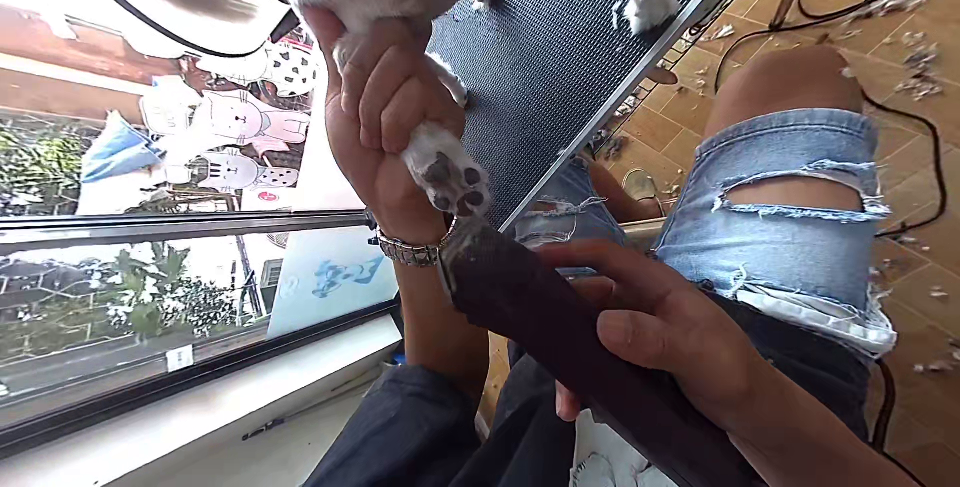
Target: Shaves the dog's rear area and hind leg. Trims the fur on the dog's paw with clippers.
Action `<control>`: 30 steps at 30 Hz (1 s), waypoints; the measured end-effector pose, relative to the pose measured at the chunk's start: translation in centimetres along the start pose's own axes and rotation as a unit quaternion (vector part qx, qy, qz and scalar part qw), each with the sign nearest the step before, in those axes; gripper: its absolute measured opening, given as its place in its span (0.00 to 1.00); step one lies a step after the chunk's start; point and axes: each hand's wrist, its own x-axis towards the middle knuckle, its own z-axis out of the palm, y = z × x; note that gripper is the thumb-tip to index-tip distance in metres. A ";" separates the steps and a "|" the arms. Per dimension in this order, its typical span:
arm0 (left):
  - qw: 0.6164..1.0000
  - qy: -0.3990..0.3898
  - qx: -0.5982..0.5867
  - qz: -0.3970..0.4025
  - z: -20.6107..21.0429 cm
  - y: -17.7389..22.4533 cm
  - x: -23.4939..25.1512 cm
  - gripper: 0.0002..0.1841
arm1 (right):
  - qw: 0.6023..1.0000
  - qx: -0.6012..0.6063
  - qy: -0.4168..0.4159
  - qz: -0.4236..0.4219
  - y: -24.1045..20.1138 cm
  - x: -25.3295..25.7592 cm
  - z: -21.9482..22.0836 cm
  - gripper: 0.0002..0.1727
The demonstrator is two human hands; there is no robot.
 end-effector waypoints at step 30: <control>1.000 0.002 0.009 0.003 -0.3 -0.4 -0.5 0.50 | 0.997 0.065 0.014 -0.039 1.2 0.2 0.6 0.24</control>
